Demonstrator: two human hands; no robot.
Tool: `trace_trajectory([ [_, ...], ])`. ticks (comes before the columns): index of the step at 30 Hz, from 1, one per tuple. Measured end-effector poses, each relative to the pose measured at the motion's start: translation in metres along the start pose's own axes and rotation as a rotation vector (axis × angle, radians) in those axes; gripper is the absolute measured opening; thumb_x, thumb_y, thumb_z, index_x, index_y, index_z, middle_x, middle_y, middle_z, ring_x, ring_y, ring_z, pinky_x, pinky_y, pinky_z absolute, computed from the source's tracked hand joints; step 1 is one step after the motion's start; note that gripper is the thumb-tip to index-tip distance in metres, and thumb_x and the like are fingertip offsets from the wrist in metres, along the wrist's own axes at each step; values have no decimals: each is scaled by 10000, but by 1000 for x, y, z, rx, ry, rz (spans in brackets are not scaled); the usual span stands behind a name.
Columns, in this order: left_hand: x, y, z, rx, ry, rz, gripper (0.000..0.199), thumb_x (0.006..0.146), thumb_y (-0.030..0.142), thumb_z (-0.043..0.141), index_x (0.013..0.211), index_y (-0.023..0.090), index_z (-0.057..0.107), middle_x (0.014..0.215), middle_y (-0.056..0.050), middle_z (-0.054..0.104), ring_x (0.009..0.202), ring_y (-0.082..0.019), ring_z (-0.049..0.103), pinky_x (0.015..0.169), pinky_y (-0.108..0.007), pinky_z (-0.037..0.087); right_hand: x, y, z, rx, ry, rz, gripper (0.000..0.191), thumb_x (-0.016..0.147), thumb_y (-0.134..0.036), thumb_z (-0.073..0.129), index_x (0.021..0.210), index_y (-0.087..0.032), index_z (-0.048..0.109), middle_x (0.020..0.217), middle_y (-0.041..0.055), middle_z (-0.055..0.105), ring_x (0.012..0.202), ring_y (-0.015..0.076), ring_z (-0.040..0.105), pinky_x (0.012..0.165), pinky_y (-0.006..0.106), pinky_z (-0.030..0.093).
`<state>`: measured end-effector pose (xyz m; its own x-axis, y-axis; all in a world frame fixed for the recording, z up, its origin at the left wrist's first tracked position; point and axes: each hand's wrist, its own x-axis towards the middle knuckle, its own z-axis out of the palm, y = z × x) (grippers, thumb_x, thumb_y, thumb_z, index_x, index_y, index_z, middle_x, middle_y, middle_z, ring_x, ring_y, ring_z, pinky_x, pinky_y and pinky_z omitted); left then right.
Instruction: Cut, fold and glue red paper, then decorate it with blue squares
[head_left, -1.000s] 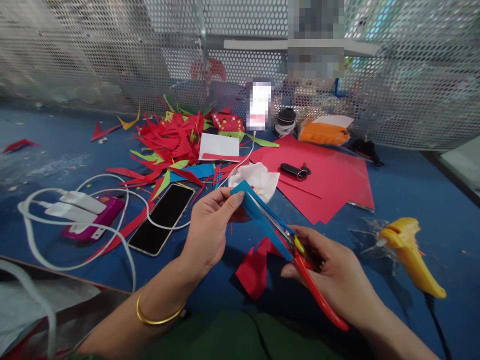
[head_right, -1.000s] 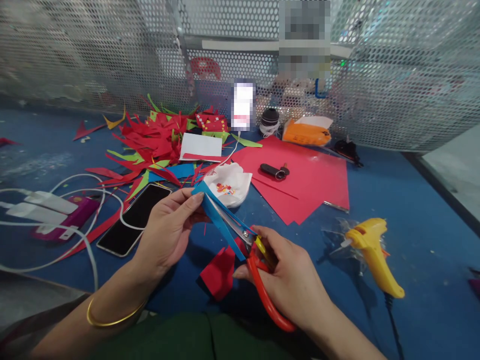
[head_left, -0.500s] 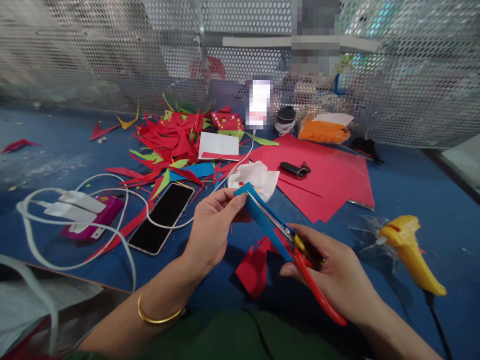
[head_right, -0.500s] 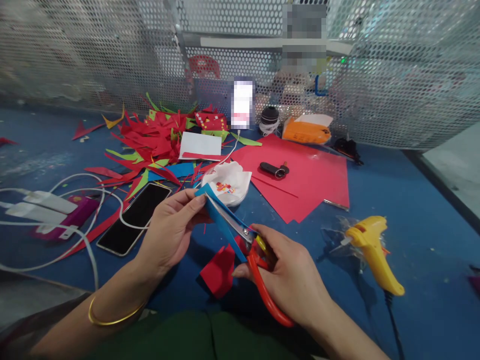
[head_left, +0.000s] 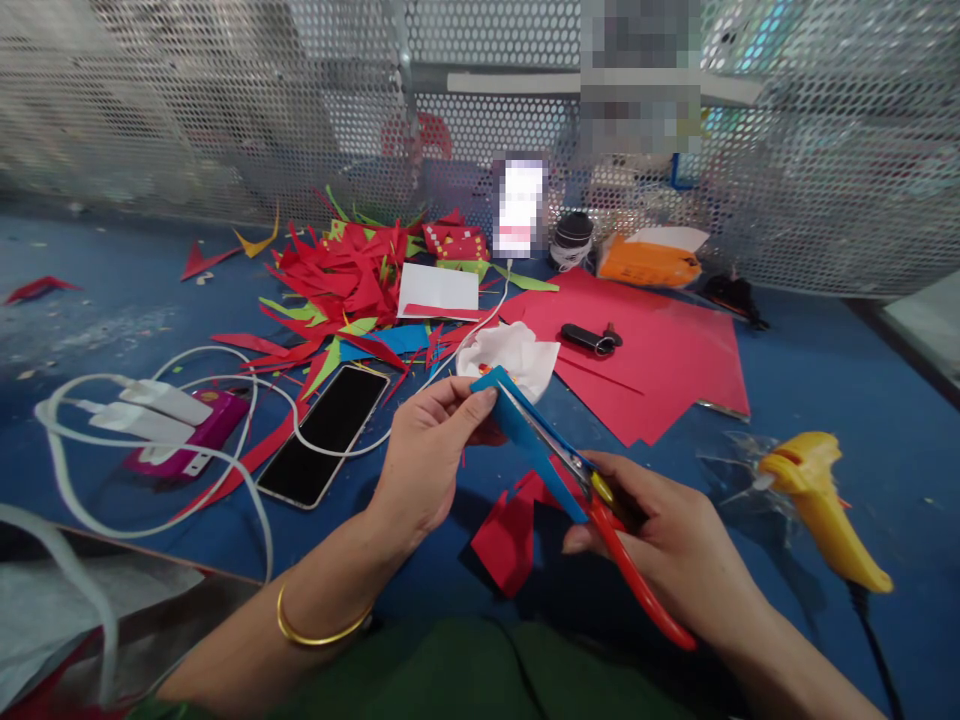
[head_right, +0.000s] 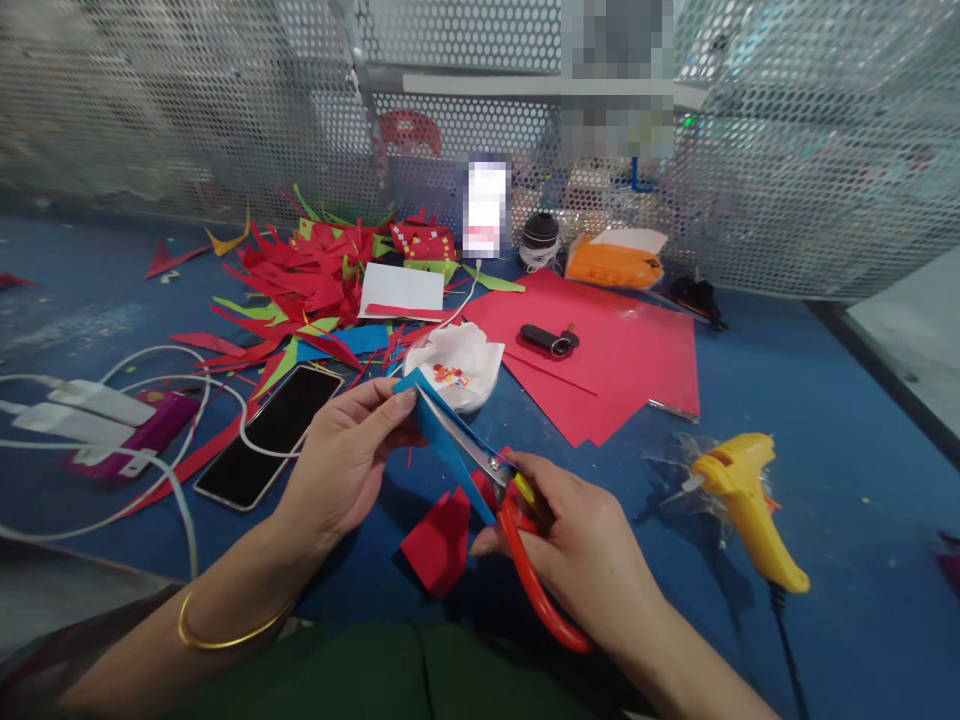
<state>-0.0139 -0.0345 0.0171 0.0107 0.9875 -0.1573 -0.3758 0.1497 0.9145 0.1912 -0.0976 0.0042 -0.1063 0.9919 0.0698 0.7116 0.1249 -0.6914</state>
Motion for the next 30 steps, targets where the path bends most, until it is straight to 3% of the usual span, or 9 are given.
trace_trajectory([
  [8, 1, 1, -2, -14, -30, -26, 203, 732, 319, 833, 730, 158, 708, 668, 15, 671, 582, -93, 621, 549, -184, 546, 1, -3, -2, 63, -44, 44, 459, 789, -541, 698, 1107, -210, 715, 756, 3, 763, 616, 167, 649, 595, 265, 520],
  [14, 5, -1, -4, -13, 12, 8, 247, 718, 346, 843, 822, 164, 712, 702, 12, 671, 602, -116, 633, 531, -217, 573, 3, -3, 0, 40, -11, 8, 432, 782, -554, 712, 1057, -221, 716, 706, -24, 717, 604, 153, 636, 576, 243, 511],
  [20, 4, 2, -5, -31, 29, 32, 258, 693, 339, 861, 790, 151, 713, 724, 9, 656, 605, -93, 600, 531, -191, 554, 1, 1, 1, 50, -7, -10, 540, 746, -601, 734, 1113, -207, 689, 767, -3, 712, 632, 165, 646, 580, 245, 528],
  [30, 4, 2, -4, -47, -2, -5, 263, 696, 340, 858, 784, 141, 710, 698, 4, 653, 598, -89, 591, 532, -176, 523, 3, -1, 2, 103, -72, 103, 671, 633, -616, 816, 1150, -219, 661, 812, -4, 719, 688, 182, 667, 637, 253, 555],
])
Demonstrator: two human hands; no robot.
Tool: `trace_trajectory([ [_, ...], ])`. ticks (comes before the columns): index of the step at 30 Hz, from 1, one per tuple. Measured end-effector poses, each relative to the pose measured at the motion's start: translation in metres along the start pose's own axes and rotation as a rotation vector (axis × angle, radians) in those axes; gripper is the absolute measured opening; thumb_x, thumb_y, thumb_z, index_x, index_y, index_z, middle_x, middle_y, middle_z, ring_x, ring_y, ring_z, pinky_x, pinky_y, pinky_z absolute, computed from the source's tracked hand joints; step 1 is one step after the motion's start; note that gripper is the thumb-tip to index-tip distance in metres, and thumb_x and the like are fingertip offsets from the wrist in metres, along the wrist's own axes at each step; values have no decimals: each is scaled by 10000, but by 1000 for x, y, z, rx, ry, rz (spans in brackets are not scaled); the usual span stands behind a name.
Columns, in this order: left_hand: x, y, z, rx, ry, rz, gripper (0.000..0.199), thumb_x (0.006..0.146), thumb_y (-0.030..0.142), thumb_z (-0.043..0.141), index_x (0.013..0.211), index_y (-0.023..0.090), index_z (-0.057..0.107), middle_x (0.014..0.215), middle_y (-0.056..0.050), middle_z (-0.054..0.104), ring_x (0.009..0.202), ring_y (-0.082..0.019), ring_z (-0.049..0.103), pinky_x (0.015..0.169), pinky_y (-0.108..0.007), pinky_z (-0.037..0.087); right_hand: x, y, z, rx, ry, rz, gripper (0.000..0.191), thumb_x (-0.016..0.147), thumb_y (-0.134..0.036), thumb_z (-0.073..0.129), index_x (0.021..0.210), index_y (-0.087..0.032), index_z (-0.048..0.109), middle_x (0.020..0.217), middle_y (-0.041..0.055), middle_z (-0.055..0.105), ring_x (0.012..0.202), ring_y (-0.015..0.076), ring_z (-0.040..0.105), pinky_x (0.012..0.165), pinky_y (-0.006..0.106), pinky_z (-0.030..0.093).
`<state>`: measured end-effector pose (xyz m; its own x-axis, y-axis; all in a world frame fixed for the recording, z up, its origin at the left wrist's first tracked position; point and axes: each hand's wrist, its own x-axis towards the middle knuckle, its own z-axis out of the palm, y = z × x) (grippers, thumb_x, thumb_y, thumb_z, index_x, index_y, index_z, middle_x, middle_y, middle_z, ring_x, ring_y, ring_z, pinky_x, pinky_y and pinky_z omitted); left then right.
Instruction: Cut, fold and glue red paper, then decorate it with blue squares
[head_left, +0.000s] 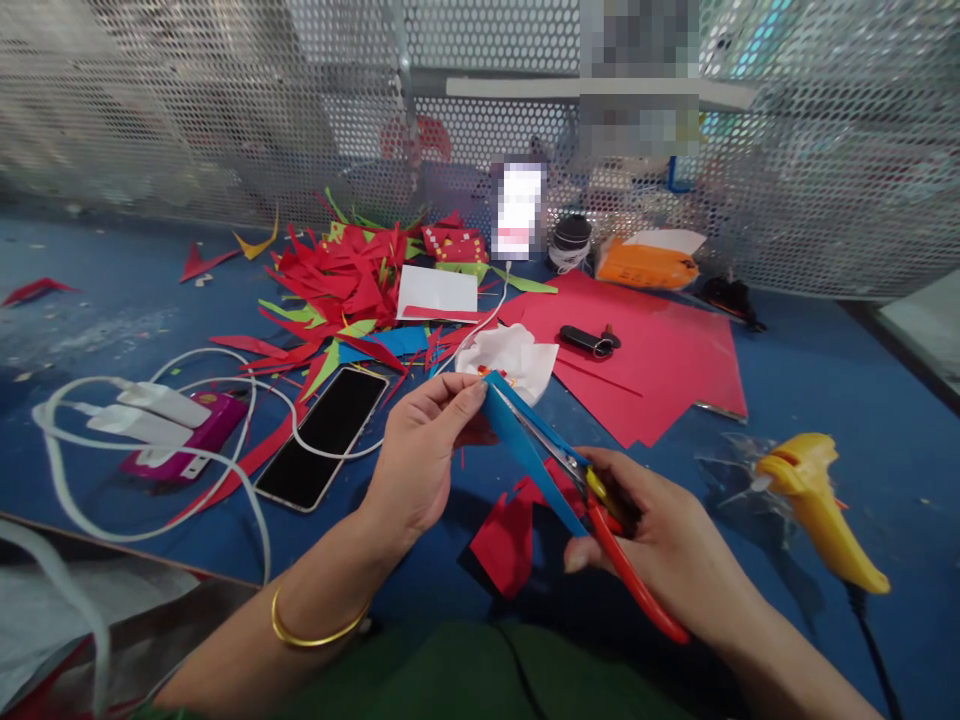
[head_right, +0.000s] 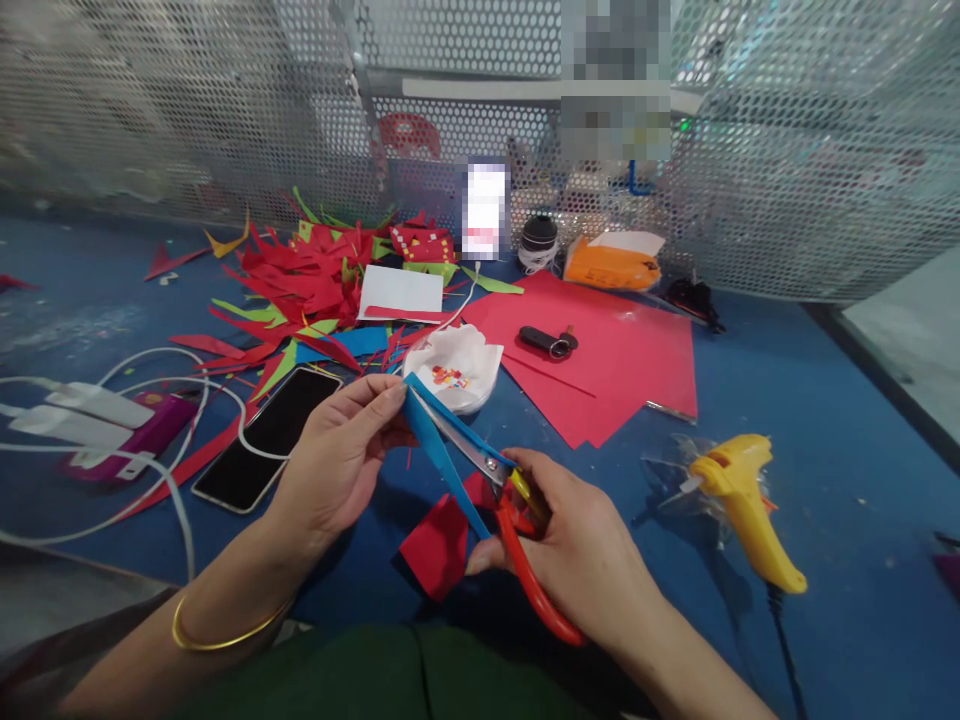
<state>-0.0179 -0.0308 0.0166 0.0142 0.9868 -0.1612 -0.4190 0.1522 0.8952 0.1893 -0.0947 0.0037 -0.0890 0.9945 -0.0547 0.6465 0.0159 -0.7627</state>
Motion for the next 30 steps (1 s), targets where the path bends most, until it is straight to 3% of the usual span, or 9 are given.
trace_trajectory([
  [3, 1, 0, -2, -3, 4, 1, 258, 701, 337, 856, 789, 145, 708, 683, 12, 645, 585, -86, 585, 523, -176, 523, 1, 1, 0, -4, 10, 22, 694, 569, -545, 876, 1153, -231, 671, 846, -8, 731, 719, 188, 682, 676, 262, 569],
  [8, 3, -1, -3, -25, -11, -56, 273, 692, 349, 858, 799, 147, 708, 661, 12, 650, 558, -88, 579, 495, -175, 516, 0, 4, 1, -3, 38, -24, 529, 709, -422, 768, 1195, -238, 667, 933, 14, 755, 783, 189, 706, 720, 276, 580],
  [13, 0, -2, 1, -18, -14, -36, 264, 702, 340, 855, 790, 143, 703, 683, 17, 646, 553, -73, 582, 497, -158, 507, -3, 3, 2, 8, 44, -58, 478, 751, -415, 716, 1183, -216, 670, 937, 36, 760, 762, 192, 716, 687, 278, 590],
  [22, -4, -4, 3, 31, -16, 0, 243, 714, 336, 841, 786, 149, 703, 699, 26, 629, 557, -63, 553, 498, -149, 488, -2, 8, 2, -28, 75, -130, 434, 787, -344, 687, 1199, -207, 687, 1012, 52, 784, 841, 203, 747, 770, 285, 600],
  [30, -4, -3, 5, 63, 9, -9, 249, 699, 353, 839, 778, 161, 700, 713, 27, 632, 566, -74, 559, 509, -172, 489, 0, 6, -1, 25, 25, -172, 424, 816, -341, 657, 1207, -187, 716, 1085, 76, 784, 898, 219, 753, 809, 288, 594],
])
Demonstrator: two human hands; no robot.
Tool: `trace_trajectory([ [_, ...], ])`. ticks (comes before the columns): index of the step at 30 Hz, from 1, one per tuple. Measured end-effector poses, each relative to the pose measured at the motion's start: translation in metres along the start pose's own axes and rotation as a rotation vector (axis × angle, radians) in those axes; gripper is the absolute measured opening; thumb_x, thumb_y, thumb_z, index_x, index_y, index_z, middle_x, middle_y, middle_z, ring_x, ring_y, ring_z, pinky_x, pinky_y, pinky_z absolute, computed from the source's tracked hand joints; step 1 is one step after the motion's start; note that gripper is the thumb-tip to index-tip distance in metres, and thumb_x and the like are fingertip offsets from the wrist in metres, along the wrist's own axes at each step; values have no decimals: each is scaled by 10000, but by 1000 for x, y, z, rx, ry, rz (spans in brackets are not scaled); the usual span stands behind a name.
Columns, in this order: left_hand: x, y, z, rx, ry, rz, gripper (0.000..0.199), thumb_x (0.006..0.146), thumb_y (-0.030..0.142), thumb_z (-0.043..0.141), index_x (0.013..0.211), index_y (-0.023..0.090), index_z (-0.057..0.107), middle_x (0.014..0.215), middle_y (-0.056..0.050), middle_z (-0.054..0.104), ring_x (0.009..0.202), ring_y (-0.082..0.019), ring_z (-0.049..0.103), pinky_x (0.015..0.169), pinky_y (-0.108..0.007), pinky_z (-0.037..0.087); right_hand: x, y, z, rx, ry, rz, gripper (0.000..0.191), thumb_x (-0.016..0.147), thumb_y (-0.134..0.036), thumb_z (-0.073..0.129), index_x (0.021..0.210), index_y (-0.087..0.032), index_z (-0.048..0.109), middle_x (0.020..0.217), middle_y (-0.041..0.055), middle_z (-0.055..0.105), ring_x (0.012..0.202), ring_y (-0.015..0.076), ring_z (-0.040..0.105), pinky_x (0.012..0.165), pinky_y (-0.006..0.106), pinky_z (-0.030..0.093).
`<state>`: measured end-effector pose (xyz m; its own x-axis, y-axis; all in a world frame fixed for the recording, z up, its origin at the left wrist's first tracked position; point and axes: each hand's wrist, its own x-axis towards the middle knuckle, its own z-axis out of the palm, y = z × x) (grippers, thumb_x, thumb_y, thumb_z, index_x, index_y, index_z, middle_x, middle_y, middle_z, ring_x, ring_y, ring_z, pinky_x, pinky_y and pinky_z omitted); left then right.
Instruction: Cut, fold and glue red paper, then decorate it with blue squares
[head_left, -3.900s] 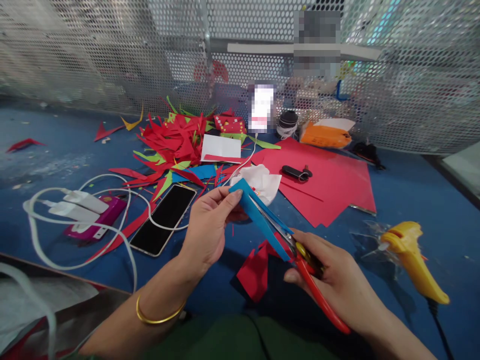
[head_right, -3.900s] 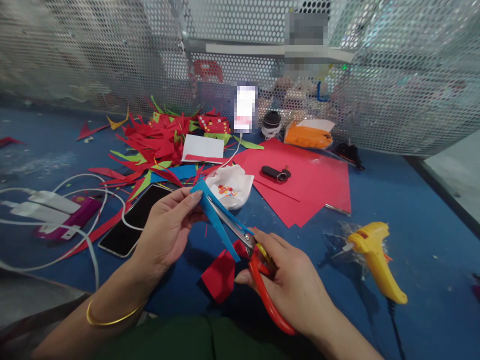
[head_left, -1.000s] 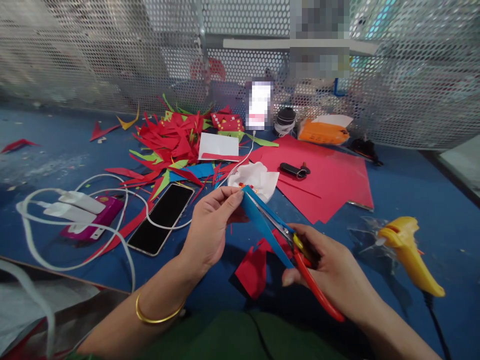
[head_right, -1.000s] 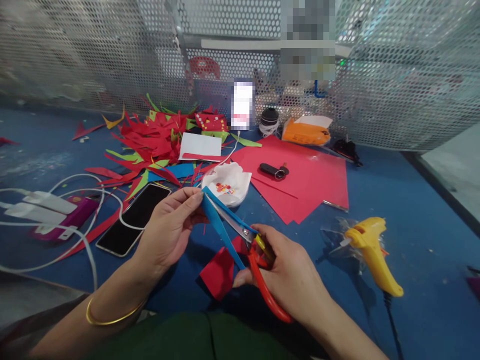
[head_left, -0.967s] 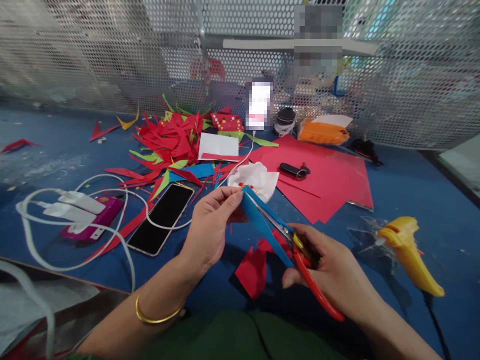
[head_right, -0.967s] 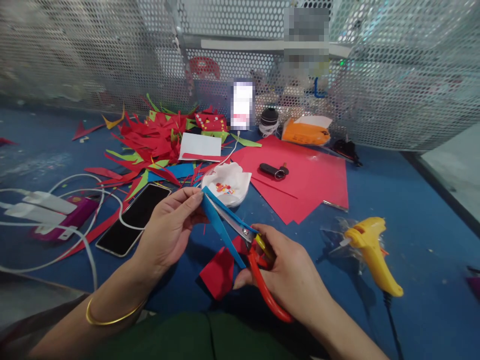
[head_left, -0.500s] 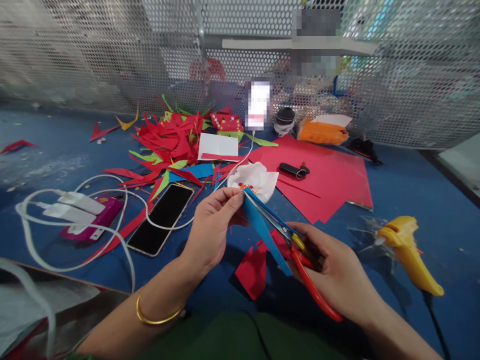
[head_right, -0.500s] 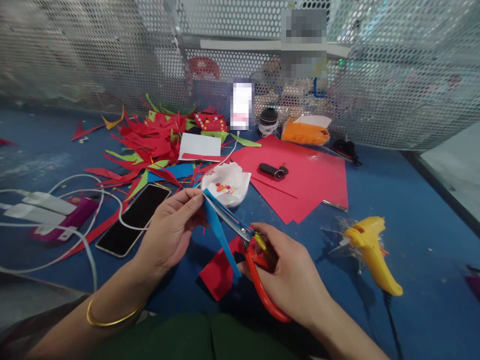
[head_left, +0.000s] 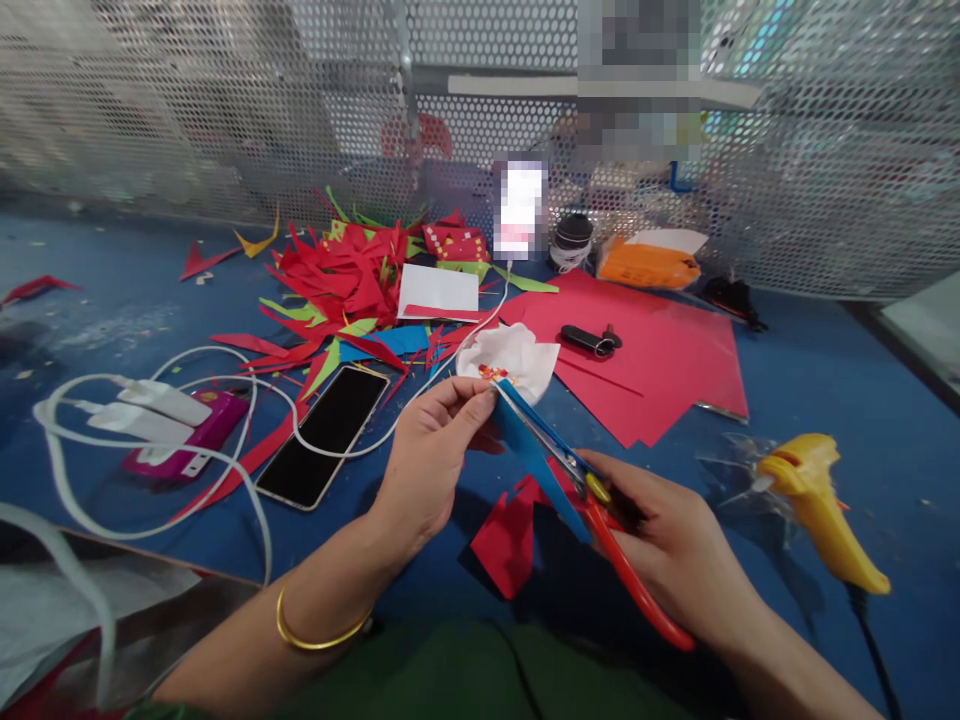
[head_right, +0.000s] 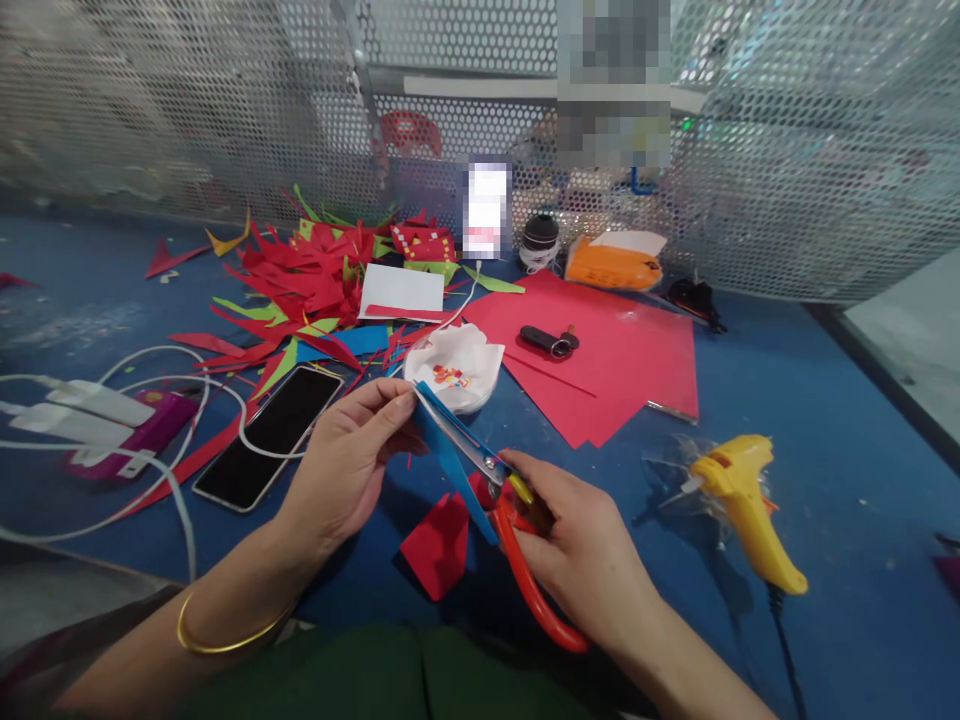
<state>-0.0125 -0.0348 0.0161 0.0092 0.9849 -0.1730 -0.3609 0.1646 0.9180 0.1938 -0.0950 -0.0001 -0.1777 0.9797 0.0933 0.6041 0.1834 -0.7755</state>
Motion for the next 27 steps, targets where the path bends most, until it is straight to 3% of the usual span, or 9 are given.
trace_trajectory([
  [27, 4, -3, -3, 12, -18, 10, 244, 711, 351, 829, 800, 163, 703, 696, 32, 629, 533, -63, 562, 503, -166, 495, 1, -1, 0, -8, -13, -14, 387, 845, -350, 631, 1186, -199, 736, 944, 62, 782, 812, 202, 732, 732, 276, 582],
])
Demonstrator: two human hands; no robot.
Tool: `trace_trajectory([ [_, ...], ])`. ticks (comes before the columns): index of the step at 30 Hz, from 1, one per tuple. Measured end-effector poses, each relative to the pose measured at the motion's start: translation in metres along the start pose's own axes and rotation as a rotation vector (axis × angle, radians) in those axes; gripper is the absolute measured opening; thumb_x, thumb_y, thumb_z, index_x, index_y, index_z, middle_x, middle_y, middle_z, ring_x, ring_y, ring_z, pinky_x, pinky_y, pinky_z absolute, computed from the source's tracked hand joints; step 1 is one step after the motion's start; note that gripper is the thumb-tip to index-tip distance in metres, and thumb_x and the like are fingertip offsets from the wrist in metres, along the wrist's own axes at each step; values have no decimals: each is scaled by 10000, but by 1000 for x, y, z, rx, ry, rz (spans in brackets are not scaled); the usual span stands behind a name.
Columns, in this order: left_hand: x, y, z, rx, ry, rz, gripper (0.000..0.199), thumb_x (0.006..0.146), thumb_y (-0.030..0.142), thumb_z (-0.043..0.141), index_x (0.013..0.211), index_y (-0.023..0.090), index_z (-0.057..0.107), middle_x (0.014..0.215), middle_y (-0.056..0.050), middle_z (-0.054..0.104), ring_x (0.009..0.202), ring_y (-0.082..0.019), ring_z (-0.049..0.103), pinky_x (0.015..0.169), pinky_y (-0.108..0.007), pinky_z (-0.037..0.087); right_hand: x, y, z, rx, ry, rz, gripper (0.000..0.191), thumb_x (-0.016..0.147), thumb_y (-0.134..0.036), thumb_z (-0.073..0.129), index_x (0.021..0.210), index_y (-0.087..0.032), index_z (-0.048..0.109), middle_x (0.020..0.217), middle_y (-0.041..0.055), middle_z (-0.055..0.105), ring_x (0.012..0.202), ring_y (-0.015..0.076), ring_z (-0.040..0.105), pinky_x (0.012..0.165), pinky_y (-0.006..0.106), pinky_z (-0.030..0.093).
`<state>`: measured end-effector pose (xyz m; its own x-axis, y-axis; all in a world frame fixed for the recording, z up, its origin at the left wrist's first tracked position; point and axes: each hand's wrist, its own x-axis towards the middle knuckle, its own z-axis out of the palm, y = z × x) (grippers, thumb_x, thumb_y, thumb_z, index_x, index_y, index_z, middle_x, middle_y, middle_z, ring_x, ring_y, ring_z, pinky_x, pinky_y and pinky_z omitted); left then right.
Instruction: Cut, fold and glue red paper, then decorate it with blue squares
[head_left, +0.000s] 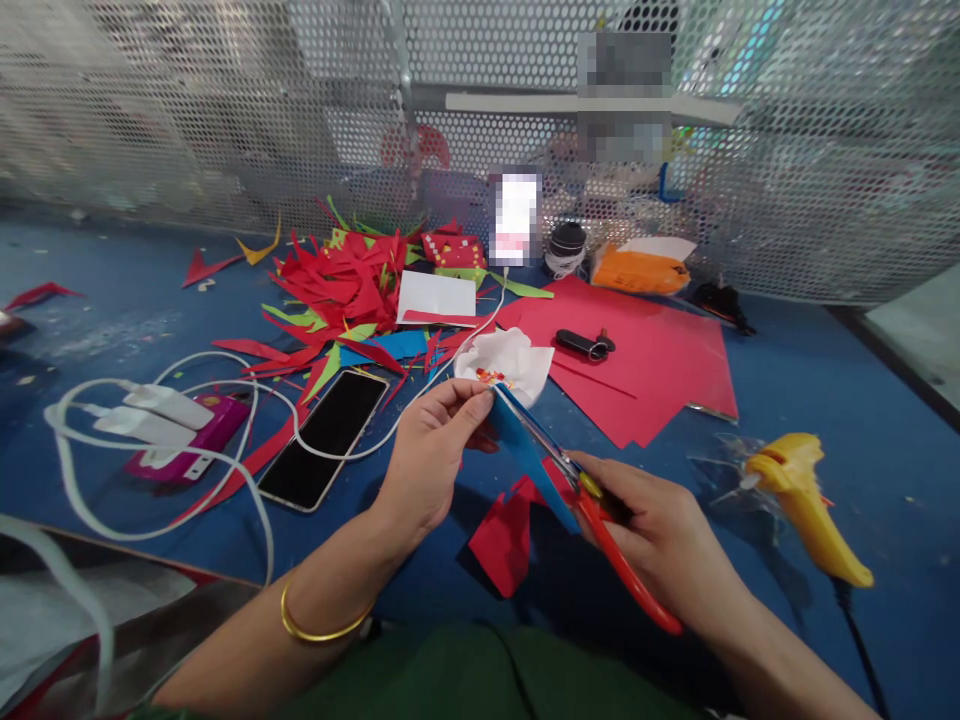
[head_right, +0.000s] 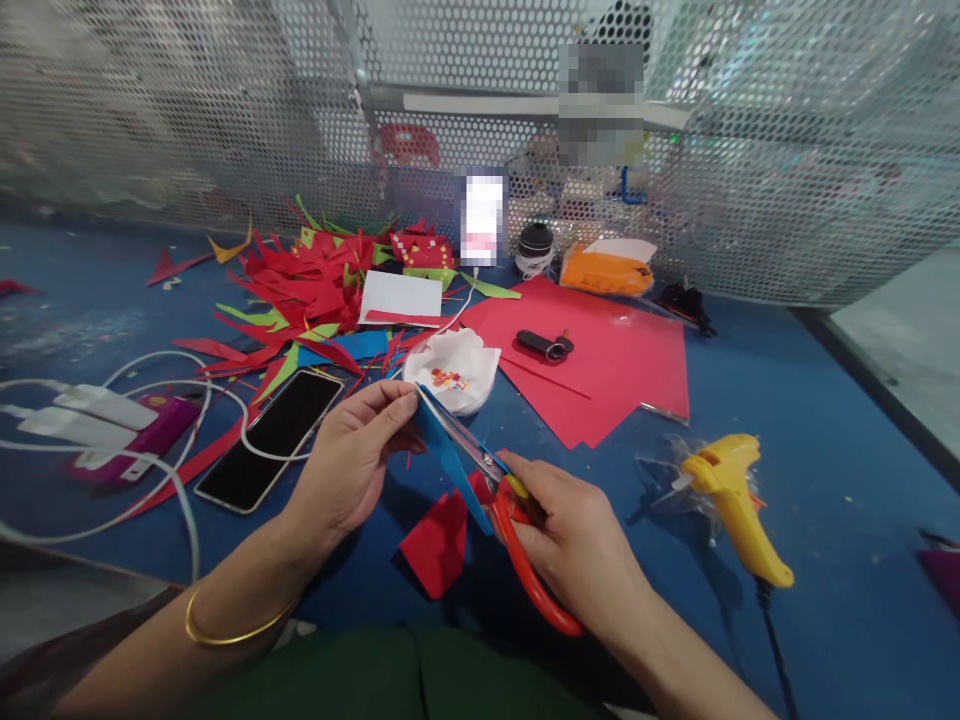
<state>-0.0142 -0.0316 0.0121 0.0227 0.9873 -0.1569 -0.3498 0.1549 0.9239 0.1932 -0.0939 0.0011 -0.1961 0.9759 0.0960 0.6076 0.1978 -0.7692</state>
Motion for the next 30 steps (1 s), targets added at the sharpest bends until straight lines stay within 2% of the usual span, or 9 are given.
trace_trajectory([
  [5, -1, 0, 1, 5, 0, -9, 251, 698, 354, 839, 784, 164, 699, 669, 35, 629, 514, -65, 563, 508, -175, 497, 0, 0, 1, -11, 11, -3, 356, 853, -347, 635, 1163, -211, 746, 866, 34, 766, 764, 183, 709, 698, 254, 567],
  [8, -1, 0, 1, 1, -4, -20, 249, 700, 357, 839, 777, 165, 699, 666, 27, 651, 519, -69, 575, 517, -176, 498, 1, 1, 3, 32, 83, 24, 320, 840, -384, 680, 1103, -221, 762, 824, 13, 747, 706, 165, 677, 656, 240, 553],
  [12, 0, 0, 0, 7, 3, -8, 258, 683, 367, 844, 760, 164, 704, 668, 15, 668, 537, -81, 586, 492, -176, 478, 4, 1, 3, 262, 263, 171, 384, 727, -472, 779, 980, -183, 761, 658, -7, 661, 538, 143, 586, 505, 248, 509],
  [16, 4, 1, -1, 24, 47, 64, 275, 658, 376, 852, 768, 164, 714, 623, 13, 654, 515, -86, 582, 417, -165, 381, 9, 0, 0, 534, 319, 331, 386, 741, -561, 760, 817, -190, 690, 459, -63, 470, 369, 92, 399, 341, 219, 334],
  [19, 11, 5, -2, 5, 103, 161, 253, 665, 356, 849, 756, 170, 703, 555, 29, 613, 477, -72, 552, 407, -160, 347, 13, 3, 0, 689, 296, 363, 368, 765, -546, 756, 784, -196, 643, 443, -73, 448, 357, 83, 386, 345, 214, 317],
  [21, 18, 10, -4, -26, 159, 221, 228, 677, 328, 839, 761, 175, 693, 584, 30, 622, 499, -77, 576, 427, -168, 384, 16, 7, 2, 753, 284, 365, 353, 753, -518, 776, 820, -195, 648, 455, -78, 458, 356, 78, 387, 347, 210, 314],
  [24, 30, 21, -10, -142, 263, 298, 176, 703, 243, 812, 781, 188, 664, 629, 33, 636, 572, -102, 638, 520, -203, 491, 19, 11, 5, 779, 288, 373, 388, 738, -528, 787, 871, -183, 671, 466, -76, 475, 350, 73, 386, 333, 204, 293],
  [26, 39, 28, -16, -190, 316, 331, 163, 725, 201, 784, 805, 196, 642, 660, 34, 643, 584, -103, 647, 546, -213, 510, 20, 11, 5, 775, 299, 369, 410, 727, -542, 793, 874, -175, 681, 472, -73, 481, 346, 71, 387, 322, 204, 283],
  [30, 57, 35, -26, -110, 440, 377, 120, 790, 139, 663, 875, 211, 617, 699, 31, 649, 598, -98, 650, 564, -207, 518, 20, 11, 5, 799, 333, 344, 427, 692, -552, 817, 837, -173, 683, 474, -72, 483, 344, 70, 391, 309, 205, 285],
])
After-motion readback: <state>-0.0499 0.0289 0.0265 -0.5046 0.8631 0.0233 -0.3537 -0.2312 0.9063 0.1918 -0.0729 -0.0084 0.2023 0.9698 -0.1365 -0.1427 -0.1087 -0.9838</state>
